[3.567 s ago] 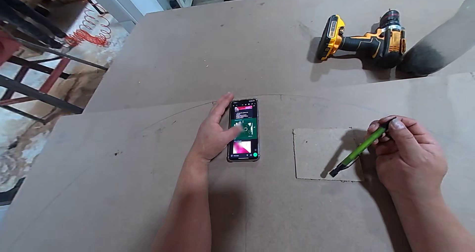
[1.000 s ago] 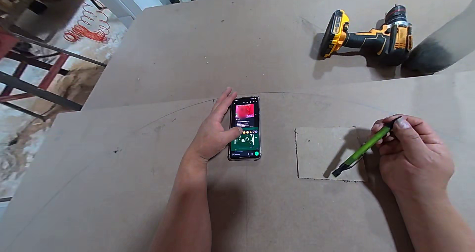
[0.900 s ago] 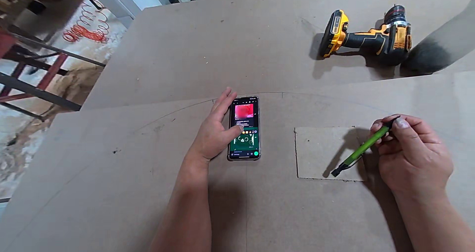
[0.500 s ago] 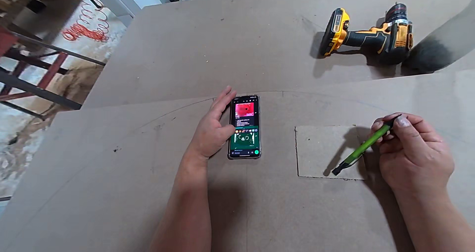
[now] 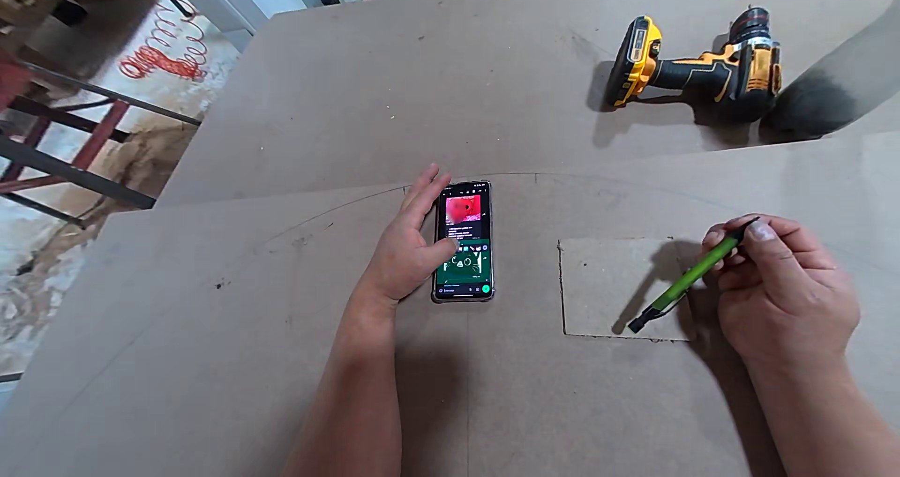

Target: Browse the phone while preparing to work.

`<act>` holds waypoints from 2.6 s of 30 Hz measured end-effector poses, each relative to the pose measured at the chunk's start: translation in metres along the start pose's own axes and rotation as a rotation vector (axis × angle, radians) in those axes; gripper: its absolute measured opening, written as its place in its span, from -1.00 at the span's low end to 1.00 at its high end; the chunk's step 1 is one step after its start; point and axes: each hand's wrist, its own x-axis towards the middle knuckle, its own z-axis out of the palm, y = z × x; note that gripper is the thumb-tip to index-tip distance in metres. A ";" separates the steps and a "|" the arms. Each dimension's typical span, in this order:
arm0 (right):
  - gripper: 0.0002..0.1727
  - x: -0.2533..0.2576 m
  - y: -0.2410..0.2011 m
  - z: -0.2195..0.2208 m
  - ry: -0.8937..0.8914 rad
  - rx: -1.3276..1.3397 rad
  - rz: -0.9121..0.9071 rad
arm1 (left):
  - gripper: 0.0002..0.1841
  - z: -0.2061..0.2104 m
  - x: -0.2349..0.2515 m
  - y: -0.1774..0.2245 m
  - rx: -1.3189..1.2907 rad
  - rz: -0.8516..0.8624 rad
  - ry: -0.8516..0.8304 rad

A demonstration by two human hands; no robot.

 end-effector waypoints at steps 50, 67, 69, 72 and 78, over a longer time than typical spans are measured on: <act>-0.76 0.000 -0.001 0.001 -0.003 -0.002 0.005 | -0.11 0.001 0.000 0.003 0.033 -0.031 -0.004; -0.76 0.000 -0.001 0.001 -0.001 0.007 0.000 | -0.11 0.001 0.000 0.003 0.050 -0.028 -0.009; -0.77 0.000 -0.001 0.001 0.002 0.005 0.002 | -0.11 0.001 0.000 0.003 0.053 -0.030 -0.010; -0.76 0.000 -0.001 0.001 -0.002 0.003 0.005 | -0.11 0.001 0.000 0.003 0.057 -0.030 -0.007; -0.76 0.000 -0.001 0.001 -0.004 0.007 0.004 | -0.10 0.002 -0.002 0.005 0.039 -0.041 0.010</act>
